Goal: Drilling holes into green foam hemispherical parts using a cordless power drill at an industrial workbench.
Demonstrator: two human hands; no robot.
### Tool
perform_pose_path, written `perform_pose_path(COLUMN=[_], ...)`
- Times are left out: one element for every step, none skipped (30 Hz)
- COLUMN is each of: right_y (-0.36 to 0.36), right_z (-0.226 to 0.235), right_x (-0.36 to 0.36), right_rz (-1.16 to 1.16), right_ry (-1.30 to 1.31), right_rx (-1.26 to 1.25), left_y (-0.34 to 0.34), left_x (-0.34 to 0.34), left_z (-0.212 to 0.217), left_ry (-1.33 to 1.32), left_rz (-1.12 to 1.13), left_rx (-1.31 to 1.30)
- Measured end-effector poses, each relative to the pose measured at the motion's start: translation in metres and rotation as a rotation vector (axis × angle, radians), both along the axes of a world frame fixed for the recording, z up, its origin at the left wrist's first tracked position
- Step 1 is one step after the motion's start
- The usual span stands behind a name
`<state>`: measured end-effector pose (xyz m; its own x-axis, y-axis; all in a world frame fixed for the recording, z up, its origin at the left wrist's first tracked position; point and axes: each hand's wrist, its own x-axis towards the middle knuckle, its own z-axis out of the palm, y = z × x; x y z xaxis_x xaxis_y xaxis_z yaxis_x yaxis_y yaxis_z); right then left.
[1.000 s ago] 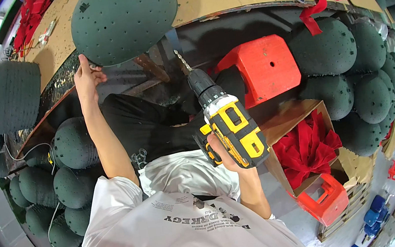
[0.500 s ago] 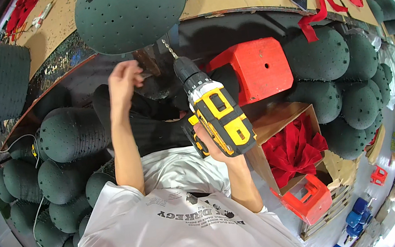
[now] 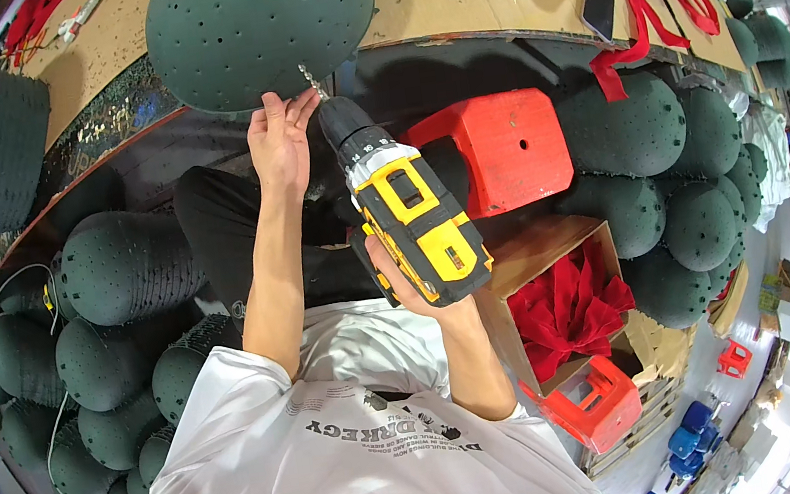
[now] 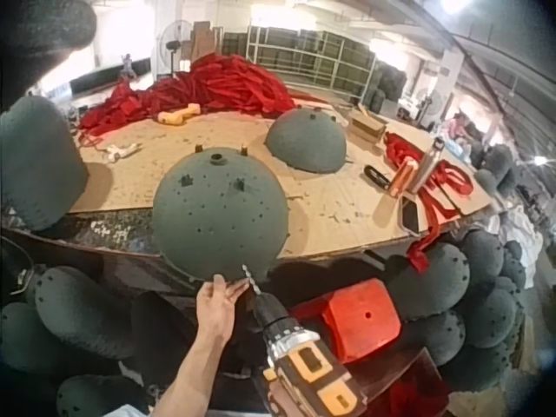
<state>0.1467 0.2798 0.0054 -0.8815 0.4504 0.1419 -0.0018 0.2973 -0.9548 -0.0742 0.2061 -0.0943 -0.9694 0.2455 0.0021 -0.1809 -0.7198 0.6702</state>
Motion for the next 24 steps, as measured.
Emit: perform_pose_path(right_y=[0.000, -0.001, -0.001, -0.002, -0.003, -0.003, -0.004, -0.005, -0.006, -0.006, -0.007, -0.007, -0.007, -0.007, -0.007, -0.008, -0.008, -0.009, -0.009, -0.010, -0.011, -0.012, -0.012, -0.013], right_z=[0.001, 0.002, 0.002, 0.003, 0.003, 0.004, 0.004, 0.004, 0.005, 0.005, 0.005, 0.005, 0.005, 0.005, 0.004, 0.003, 0.003, 0.003, 0.003, 0.003, 0.004, 0.004, 0.006, 0.007], right_x=[-0.002, -0.004, -0.006, -0.007, -0.010, -0.011, -0.013, -0.014, -0.014, -0.014, -0.015, -0.015, -0.015, -0.015, -0.016, -0.016, -0.017, -0.017, -0.017, -0.016, -0.016, -0.016, -0.016, -0.017], right_rz=[0.020, 0.038, 0.056, 0.074, 0.077, 0.077, 0.076, 0.072, 0.067, 0.059, 0.065, 0.067, 0.070, 0.072, 0.075, 0.076, 0.078, 0.078, 0.077, 0.076, 0.071, 0.066, 0.058, 0.055], right_ry=[0.018, 0.016, 0.014, 0.014, 0.036, 0.045, 0.055, 0.052, 0.047, 0.042, 0.021, 0.000, 0.040, 0.024, 0.069, 0.080, 0.091, 0.068, 0.048, 0.029, 0.013, 0.010, 0.003, 0.005], right_rx=[0.044, 0.076, 0.107, 0.138, 0.187, 0.216, 0.246, 0.256, 0.265, 0.240, 0.264, 0.253, 0.249, 0.281, 0.319, 0.323, 0.328, 0.299, 0.292, 0.284, 0.298, 0.321, 0.305, 0.368], left_y=[-0.002, -0.004, -0.005, -0.005, -0.006, -0.006, -0.006, -0.005, -0.005, -0.004, -0.004, -0.003, -0.003, -0.003, -0.003, -0.003, -0.003, -0.003, -0.003, -0.003, -0.003, -0.002, -0.001, -0.001], left_x=[-0.001, -0.001, -0.001, -0.001, -0.001, -0.001, -0.001, -0.001, -0.001, -0.001, 0.000, 0.000, 0.000, 0.000, 0.001, 0.001, 0.001, 0.001, 0.001, 0.001, 0.001, 0.001, 0.001, 0.002], left_z=[-0.001, -0.002, -0.002, -0.002, -0.002, -0.001, -0.001, 0.000, 0.001, 0.001, 0.002, 0.002, 0.003, 0.003, 0.003, 0.004, 0.004, 0.005, 0.005, 0.006, 0.006, 0.006, 0.006, 0.006], left_ry=[0.000, -0.032, -0.008, -0.015, -0.015, -0.019, -0.020, -0.037, -0.023, -0.027, -0.019, -0.034, -0.038, -0.055, -0.048, -0.055, -0.061, -0.060, -0.059, -0.064, -0.067, -0.059, -0.057, -0.060], left_rz=[0.001, 0.011, 0.001, 0.001, -0.006, -0.001, -0.004, -0.006, 0.004, 0.014, 0.025, 0.029, 0.033, 0.042, 0.036, 0.035, 0.036, 0.034, 0.034, 0.037, 0.042, 0.046, 0.052, 0.060], left_rx=[0.025, 0.029, 0.050, 0.051, 0.061, 0.058, 0.062, 0.064, 0.060, 0.054, 0.050, 0.049, 0.049, 0.037, 0.048, 0.046, 0.043, 0.042, 0.041, 0.033, 0.041, 0.051, 0.055, 0.051])
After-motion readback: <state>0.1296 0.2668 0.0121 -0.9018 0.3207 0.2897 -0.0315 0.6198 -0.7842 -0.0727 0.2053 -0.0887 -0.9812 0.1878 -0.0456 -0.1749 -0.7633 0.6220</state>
